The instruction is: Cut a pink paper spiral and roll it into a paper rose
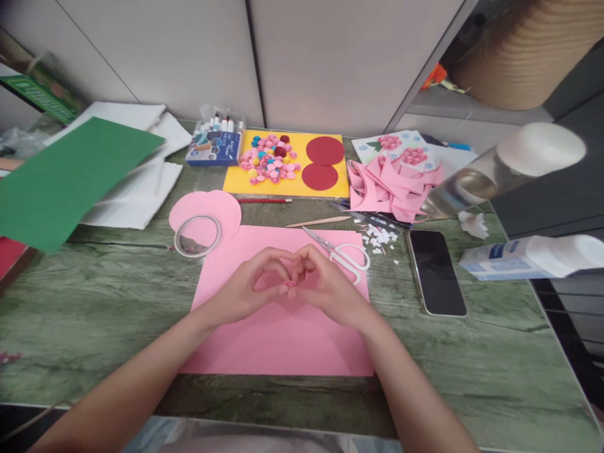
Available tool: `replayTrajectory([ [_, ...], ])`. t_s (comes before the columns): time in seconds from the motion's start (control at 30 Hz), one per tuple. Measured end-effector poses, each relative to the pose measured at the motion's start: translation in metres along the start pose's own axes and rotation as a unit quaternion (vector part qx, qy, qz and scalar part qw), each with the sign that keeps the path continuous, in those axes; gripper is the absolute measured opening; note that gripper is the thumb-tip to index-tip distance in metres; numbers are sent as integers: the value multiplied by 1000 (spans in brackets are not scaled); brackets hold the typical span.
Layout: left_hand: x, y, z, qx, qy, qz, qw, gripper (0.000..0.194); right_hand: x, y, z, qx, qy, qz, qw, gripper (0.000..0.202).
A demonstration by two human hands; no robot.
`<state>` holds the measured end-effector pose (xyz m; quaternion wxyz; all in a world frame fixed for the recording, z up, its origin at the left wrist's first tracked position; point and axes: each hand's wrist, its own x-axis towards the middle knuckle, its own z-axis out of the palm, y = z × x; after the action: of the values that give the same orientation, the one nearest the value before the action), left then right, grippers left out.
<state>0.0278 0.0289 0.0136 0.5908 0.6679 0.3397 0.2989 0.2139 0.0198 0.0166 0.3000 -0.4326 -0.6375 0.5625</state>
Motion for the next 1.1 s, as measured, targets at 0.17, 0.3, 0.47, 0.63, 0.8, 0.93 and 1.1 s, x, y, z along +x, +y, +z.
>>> replayTrajectory([
  [0.17,2,-2,2,41,24,-24,999,31,5,4,5,1,33,10,999,23],
  [0.3,4,-7,0,45,72,-81,993,32,9,10,5,29,63,19,997,23],
  [0.47,4,-9,-2,18,102,-83,991,31,10,16,3,58,94,36,993,20],
  [0.63,3,-9,0,34,90,-69,993,32,9,15,11,40,89,24,995,21],
  [0.8,3,-9,3,100,98,-59,988,34,8,14,20,-36,115,28,992,19],
  [0.93,3,-7,6,152,116,-36,981,35,8,15,24,-68,132,11,989,23],
  [1.1,1,-5,10,200,147,-29,968,35,8,15,26,-99,162,-19,982,26],
])
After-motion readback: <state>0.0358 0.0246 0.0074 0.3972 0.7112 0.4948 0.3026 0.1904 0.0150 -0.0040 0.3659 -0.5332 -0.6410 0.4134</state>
